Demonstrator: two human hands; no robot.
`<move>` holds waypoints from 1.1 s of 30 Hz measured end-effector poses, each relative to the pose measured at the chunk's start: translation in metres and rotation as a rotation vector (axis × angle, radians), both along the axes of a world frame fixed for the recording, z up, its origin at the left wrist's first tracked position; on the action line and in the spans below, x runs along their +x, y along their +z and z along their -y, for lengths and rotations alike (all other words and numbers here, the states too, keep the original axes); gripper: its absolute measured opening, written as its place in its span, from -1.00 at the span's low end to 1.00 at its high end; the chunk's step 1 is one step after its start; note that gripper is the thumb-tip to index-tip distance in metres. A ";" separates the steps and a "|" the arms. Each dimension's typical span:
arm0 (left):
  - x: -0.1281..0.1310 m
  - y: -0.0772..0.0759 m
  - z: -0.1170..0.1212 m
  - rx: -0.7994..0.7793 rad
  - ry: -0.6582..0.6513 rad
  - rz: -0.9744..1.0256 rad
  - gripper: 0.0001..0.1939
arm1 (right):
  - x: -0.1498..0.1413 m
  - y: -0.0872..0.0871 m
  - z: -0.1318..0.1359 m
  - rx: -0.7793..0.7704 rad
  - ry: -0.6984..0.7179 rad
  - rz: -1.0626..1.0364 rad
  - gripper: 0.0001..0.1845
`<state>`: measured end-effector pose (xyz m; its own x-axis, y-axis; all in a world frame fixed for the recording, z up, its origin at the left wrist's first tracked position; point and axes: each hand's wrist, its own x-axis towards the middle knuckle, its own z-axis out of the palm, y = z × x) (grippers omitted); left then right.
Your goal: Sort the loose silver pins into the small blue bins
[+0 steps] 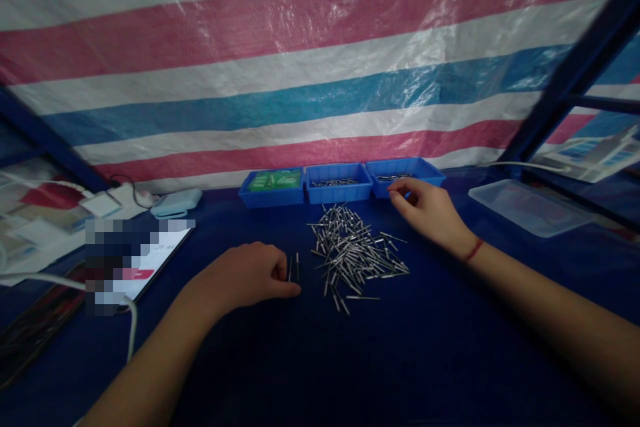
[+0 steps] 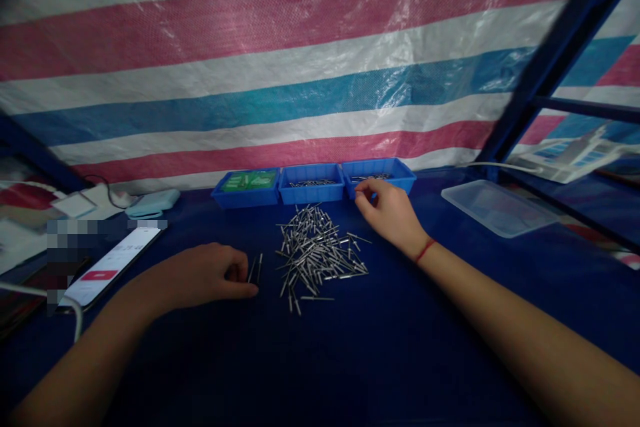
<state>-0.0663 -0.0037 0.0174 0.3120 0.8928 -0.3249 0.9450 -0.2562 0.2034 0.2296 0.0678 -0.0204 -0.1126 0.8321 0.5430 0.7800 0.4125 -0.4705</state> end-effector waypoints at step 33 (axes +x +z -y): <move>0.044 -0.012 0.006 -0.001 -0.215 0.618 -0.83 | -0.056 0.008 0.062 -0.439 0.596 -0.467 -0.86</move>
<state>-0.0218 -0.0098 0.0050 0.6129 0.7896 -0.0292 0.5815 -0.4257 0.6932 0.1731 0.0059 -0.0119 -0.4414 0.8503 0.2865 0.1804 0.3969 -0.9000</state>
